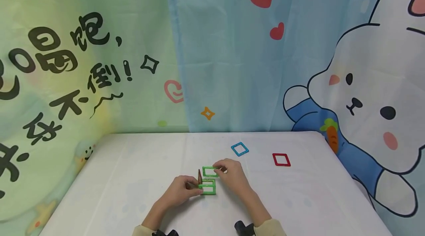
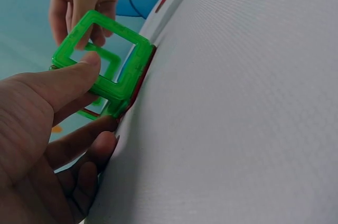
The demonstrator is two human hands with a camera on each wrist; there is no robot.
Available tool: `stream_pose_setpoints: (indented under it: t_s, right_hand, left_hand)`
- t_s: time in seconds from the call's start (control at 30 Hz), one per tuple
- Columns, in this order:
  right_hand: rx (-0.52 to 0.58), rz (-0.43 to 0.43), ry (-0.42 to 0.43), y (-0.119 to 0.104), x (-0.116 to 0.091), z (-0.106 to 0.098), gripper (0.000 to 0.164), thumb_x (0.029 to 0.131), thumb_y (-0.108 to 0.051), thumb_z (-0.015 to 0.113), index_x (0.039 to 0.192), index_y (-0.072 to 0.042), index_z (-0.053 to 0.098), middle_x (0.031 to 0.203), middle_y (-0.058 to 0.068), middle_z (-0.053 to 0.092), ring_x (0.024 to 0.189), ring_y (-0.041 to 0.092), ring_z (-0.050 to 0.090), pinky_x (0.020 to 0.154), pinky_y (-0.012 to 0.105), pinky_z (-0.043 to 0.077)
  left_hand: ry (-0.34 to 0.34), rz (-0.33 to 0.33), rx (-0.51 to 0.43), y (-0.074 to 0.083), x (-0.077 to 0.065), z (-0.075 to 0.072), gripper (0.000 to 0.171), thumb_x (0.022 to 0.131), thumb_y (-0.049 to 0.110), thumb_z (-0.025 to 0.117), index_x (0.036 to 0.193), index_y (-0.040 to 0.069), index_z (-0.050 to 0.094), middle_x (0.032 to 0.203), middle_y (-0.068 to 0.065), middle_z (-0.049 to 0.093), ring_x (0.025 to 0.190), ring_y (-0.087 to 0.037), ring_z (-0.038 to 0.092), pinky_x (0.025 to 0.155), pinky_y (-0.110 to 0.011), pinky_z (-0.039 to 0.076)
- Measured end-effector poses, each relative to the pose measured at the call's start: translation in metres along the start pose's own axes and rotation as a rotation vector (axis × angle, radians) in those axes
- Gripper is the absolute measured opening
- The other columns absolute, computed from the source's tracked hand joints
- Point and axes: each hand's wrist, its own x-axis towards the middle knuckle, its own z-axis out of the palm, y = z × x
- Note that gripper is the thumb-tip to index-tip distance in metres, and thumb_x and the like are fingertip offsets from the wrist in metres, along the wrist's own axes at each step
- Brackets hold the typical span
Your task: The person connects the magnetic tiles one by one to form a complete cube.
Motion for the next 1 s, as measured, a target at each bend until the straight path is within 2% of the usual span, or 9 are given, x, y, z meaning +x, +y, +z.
stream_pose_setpoints:
  t_s: [0.7, 1.0]
  right_hand:
    - [0.013, 0.059, -0.025, 0.0038, -0.0011, 0.0096, 0.019, 0.078, 0.004, 0.078, 0.090, -0.010, 0.074, 0.081, -0.006, 0.067, 0.072, 0.010, 0.063, 0.063, 0.023, 0.051]
    - [0.007, 0.040, -0.047, 0.0029, 0.0006, 0.0094, 0.017, 0.079, 0.003, 0.077, 0.092, -0.009, 0.074, 0.083, -0.004, 0.068, 0.074, 0.011, 0.063, 0.065, 0.024, 0.052]
  left_hand:
    - [0.004, -0.006, -0.005, -0.0046, 0.0019, 0.0018, 0.020, 0.081, 0.029, 0.080, 0.092, 0.013, 0.075, 0.089, 0.010, 0.068, 0.071, -0.006, 0.060, 0.061, -0.025, 0.048]
    - [0.010, 0.002, -0.009, -0.0049, 0.0011, 0.0018, 0.018, 0.081, 0.027, 0.080, 0.092, 0.013, 0.075, 0.088, 0.010, 0.068, 0.070, -0.006, 0.060, 0.060, -0.026, 0.049]
